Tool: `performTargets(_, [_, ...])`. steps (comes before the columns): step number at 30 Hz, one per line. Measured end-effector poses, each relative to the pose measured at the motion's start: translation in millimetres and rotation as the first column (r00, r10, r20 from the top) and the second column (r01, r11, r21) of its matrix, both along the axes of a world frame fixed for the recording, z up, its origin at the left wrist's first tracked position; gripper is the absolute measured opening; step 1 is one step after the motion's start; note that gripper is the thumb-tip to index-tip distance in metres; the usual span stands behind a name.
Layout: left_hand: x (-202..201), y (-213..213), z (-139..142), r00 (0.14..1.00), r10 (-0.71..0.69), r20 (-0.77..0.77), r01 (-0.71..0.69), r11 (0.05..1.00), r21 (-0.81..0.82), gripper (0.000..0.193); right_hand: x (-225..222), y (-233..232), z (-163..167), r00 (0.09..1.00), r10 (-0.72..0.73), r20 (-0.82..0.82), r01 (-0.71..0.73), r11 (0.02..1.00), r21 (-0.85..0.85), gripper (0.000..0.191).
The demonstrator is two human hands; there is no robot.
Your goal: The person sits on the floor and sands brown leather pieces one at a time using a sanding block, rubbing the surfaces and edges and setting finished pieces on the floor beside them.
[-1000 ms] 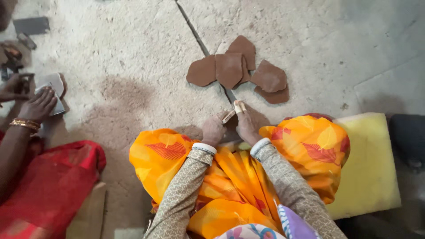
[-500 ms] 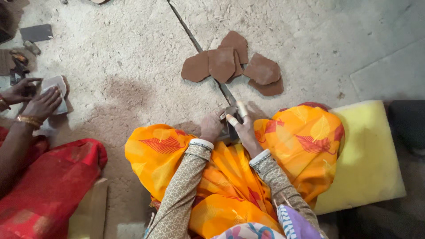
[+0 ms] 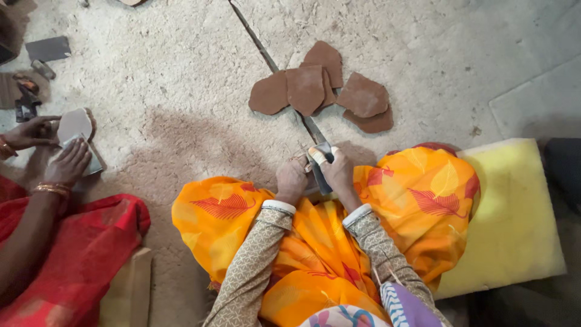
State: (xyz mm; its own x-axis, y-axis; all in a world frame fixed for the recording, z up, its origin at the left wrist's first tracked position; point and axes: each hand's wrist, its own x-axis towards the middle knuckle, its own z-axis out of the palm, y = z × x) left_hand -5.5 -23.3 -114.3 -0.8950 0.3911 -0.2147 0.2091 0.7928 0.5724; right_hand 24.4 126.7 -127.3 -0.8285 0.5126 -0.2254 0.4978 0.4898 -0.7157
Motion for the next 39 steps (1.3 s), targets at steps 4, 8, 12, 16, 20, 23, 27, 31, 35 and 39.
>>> performTargets(4, [-6, -8, -9, 0.998, -0.023, -0.056, 0.025, 0.999, 0.038, 0.038, -25, -3, -3, 0.998, -0.027, 0.049, 0.022, 0.994, 0.111, 0.050])
performTargets(8, [-19, -10, -17, 0.999, 0.015, 0.052, -0.014, 1.000, -0.009, 0.022, -34, -11, -4, 1.000, -0.012, 0.028, 0.009, 0.994, 0.110, 0.052])
performTargets(12, [-25, -12, -21, 0.999, 0.046, -0.019, -0.044, 0.994, 0.103, 0.016, -36, -21, -7, 0.998, 0.007, 0.070, -0.016, 0.993, 0.121, 0.053])
performTargets(16, [-26, -14, -25, 0.996, 0.083, 0.027, -0.085, 0.992, 0.092, 0.031, -44, -23, -10, 0.999, 0.041, 0.027, -0.045, 0.987, 0.153, 0.048])
performTargets(20, [-26, -14, -28, 0.996, 0.074, 0.047, -0.078, 0.994, 0.081, 0.035, -47, -22, -12, 0.994, 0.019, 0.111, -0.042, 0.976, 0.211, 0.053])
performTargets(23, [-24, -13, -29, 0.993, 0.107, 0.054, -0.107, 0.994, -0.002, 0.025, -47, -21, -12, 0.994, 0.034, 0.104, -0.055, 0.977, 0.207, 0.050])
performTargets(27, [-21, -14, -27, 0.997, 0.073, 0.040, -0.076, 0.993, 0.095, 0.038, -46, -18, -11, 0.991, 0.060, 0.119, -0.084, 0.974, 0.211, 0.049])
performTargets(31, [-19, -16, -27, 0.992, 0.109, 0.063, -0.115, 0.989, 0.094, 0.027, -46, -17, -10, 0.993, 0.106, 0.042, -0.114, 0.945, 0.308, 0.052])
performTargets(35, [-16, -16, -29, 0.996, 0.091, -0.001, -0.090, 0.983, 0.160, 0.030, -51, -17, -11, 0.962, 0.176, 0.207, -0.233, 0.927, 0.295, 0.045])
performTargets(39, [-16, -14, -29, 0.991, 0.116, 0.069, -0.121, 0.990, 0.071, 0.037, -53, -17, -9, 0.967, 0.187, 0.175, -0.238, 0.911, 0.338, 0.037])
